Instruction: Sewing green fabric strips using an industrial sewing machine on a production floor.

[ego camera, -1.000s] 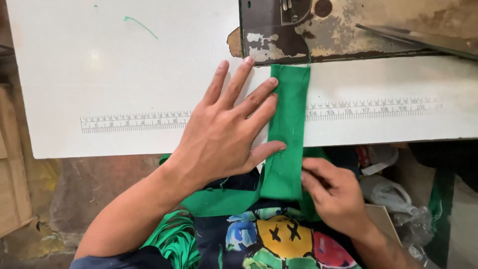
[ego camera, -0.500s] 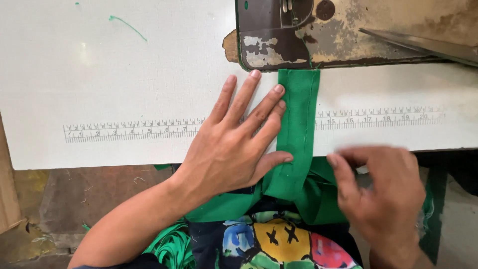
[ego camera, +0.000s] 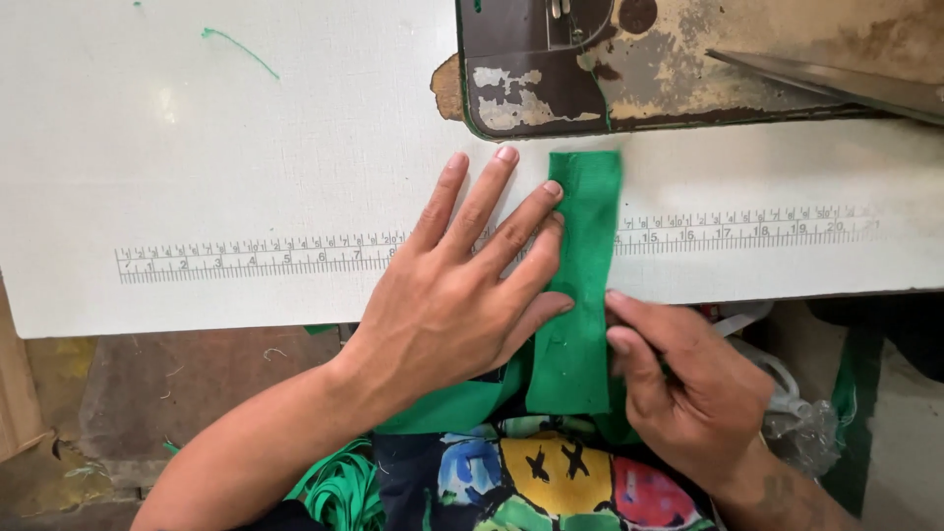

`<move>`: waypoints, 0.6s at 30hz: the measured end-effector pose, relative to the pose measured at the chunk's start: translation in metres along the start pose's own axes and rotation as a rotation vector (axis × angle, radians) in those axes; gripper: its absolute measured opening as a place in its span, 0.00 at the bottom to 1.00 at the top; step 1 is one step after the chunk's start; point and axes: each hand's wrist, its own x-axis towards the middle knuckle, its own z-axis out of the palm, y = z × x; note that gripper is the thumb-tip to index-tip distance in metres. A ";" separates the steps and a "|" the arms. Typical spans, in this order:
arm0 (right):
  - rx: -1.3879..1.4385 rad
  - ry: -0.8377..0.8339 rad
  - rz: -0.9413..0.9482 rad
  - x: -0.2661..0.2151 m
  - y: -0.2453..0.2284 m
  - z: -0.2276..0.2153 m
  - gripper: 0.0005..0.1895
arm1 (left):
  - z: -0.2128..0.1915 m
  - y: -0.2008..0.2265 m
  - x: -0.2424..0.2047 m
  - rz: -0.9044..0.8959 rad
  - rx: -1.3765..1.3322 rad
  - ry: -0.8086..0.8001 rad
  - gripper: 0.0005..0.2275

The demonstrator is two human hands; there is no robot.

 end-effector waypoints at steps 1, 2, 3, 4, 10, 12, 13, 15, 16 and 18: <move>-0.131 0.069 -0.216 0.009 -0.001 0.001 0.11 | 0.000 0.001 0.000 -0.005 0.021 0.011 0.24; -0.130 0.066 -0.220 0.019 -0.003 -0.001 0.11 | -0.001 0.001 0.000 -0.009 0.022 0.012 0.24; -0.176 0.025 -0.298 0.028 -0.005 -0.002 0.11 | -0.001 0.001 0.000 -0.008 0.023 0.008 0.23; -0.222 -0.016 -0.376 0.038 -0.007 -0.004 0.11 | -0.002 0.001 0.001 -0.007 0.024 0.004 0.22; -0.210 -0.198 -0.599 0.067 0.031 -0.012 0.22 | 0.002 0.000 -0.001 -0.012 -0.020 -0.008 0.27; -0.200 -0.250 -0.607 0.079 0.043 -0.015 0.24 | 0.000 0.000 0.001 -0.020 -0.019 -0.010 0.28; -0.190 -0.301 -0.616 0.087 0.049 -0.016 0.27 | 0.000 0.000 0.003 -0.028 -0.015 -0.010 0.29; -0.188 -0.319 -0.588 0.089 0.053 -0.023 0.28 | 0.005 0.000 0.000 -0.036 -0.035 0.009 0.28; -0.181 -0.340 -0.561 0.090 0.055 -0.026 0.31 | 0.007 0.001 -0.003 -0.047 -0.055 0.025 0.27; -0.194 -0.179 -0.423 0.064 0.037 -0.036 0.21 | 0.009 0.004 -0.006 -0.062 -0.049 0.018 0.28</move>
